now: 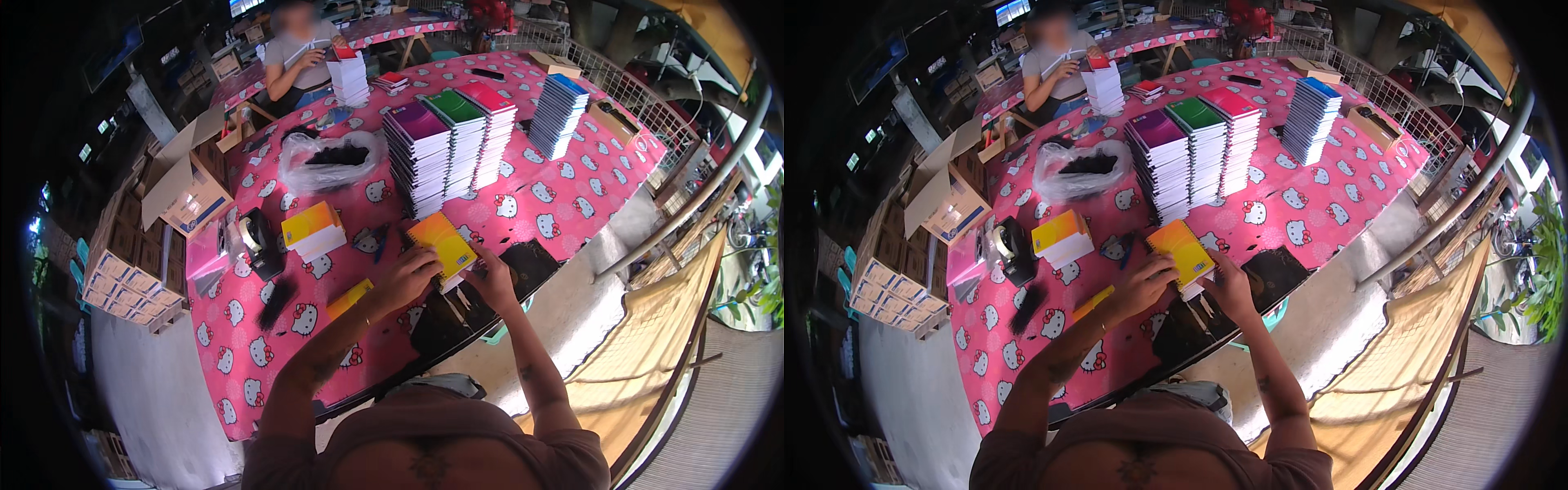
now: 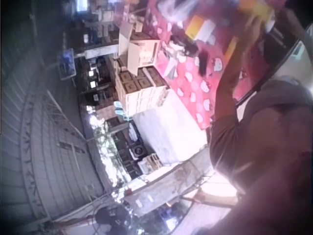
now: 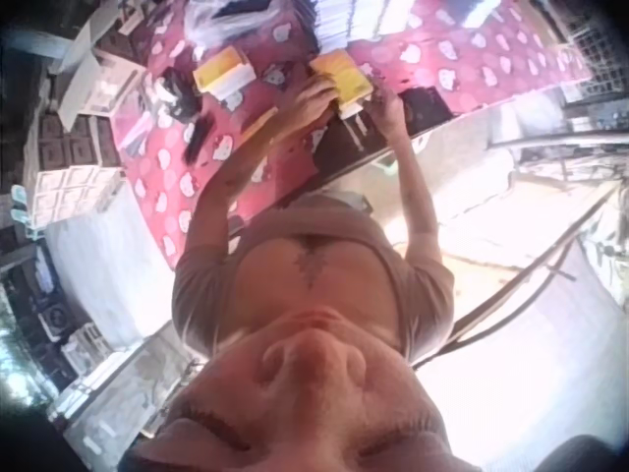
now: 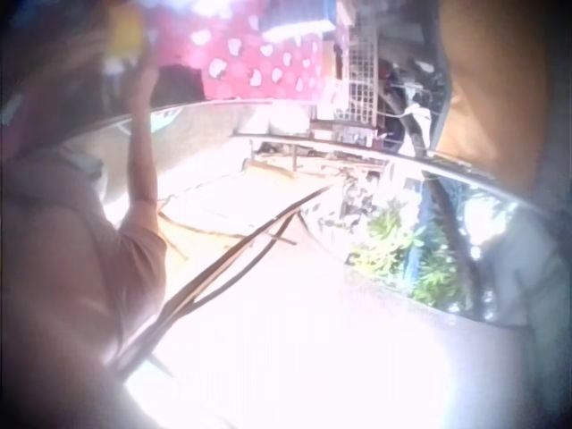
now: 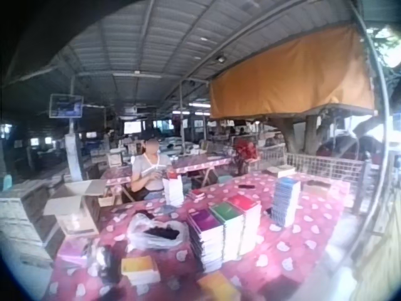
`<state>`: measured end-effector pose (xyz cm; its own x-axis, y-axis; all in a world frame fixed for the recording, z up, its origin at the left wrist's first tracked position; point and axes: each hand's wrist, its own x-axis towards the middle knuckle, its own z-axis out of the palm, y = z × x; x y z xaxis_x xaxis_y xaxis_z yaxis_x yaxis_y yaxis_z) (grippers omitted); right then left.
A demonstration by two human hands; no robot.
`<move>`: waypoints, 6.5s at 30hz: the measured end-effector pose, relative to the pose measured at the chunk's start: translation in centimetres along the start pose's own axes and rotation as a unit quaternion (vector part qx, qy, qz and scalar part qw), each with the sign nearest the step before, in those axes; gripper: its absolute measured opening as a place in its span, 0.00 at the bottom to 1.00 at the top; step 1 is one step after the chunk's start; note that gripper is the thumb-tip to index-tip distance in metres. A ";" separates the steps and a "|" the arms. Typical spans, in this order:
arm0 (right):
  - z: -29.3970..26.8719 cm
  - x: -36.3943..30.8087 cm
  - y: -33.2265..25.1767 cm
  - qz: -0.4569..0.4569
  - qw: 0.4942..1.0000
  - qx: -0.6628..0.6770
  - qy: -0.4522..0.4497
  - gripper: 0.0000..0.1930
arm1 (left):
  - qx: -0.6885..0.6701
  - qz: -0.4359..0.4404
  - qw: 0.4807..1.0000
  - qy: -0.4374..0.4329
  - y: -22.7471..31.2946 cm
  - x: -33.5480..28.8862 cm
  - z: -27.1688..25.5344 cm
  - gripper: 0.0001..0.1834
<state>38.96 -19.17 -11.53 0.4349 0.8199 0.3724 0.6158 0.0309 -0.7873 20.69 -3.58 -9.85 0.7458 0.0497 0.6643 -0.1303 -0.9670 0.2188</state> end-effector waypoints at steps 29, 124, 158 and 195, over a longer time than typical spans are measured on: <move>20.9 -0.2 -3.5 0.022 0.931 0.274 -0.241 0.11 | 0.317 -0.447 0.831 0.098 -4.7 -21.5 -14.5 0.08; 12.1 4.3 -12.3 0.136 0.905 0.309 -0.259 0.17 | 0.321 -0.284 0.899 -0.090 3.8 -11.0 -11.9 0.45; 9.9 3.9 -12.7 -0.008 0.957 0.227 -0.183 0.38 | 0.289 -0.104 0.945 -0.115 3.6 -5.6 -11.1 0.51; -1.8 0.0 -12.7 -0.073 0.972 0.128 -0.183 0.07 | -0.013 -0.081 0.996 -0.022 8.0 -1.0 -9.2 0.12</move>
<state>32.32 -20.59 -0.64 0.0637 0.9427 0.3274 0.4489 0.2659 -0.8531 12.86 -9.01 -2.17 0.7862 0.1941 0.5867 -0.0210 -0.9404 0.3393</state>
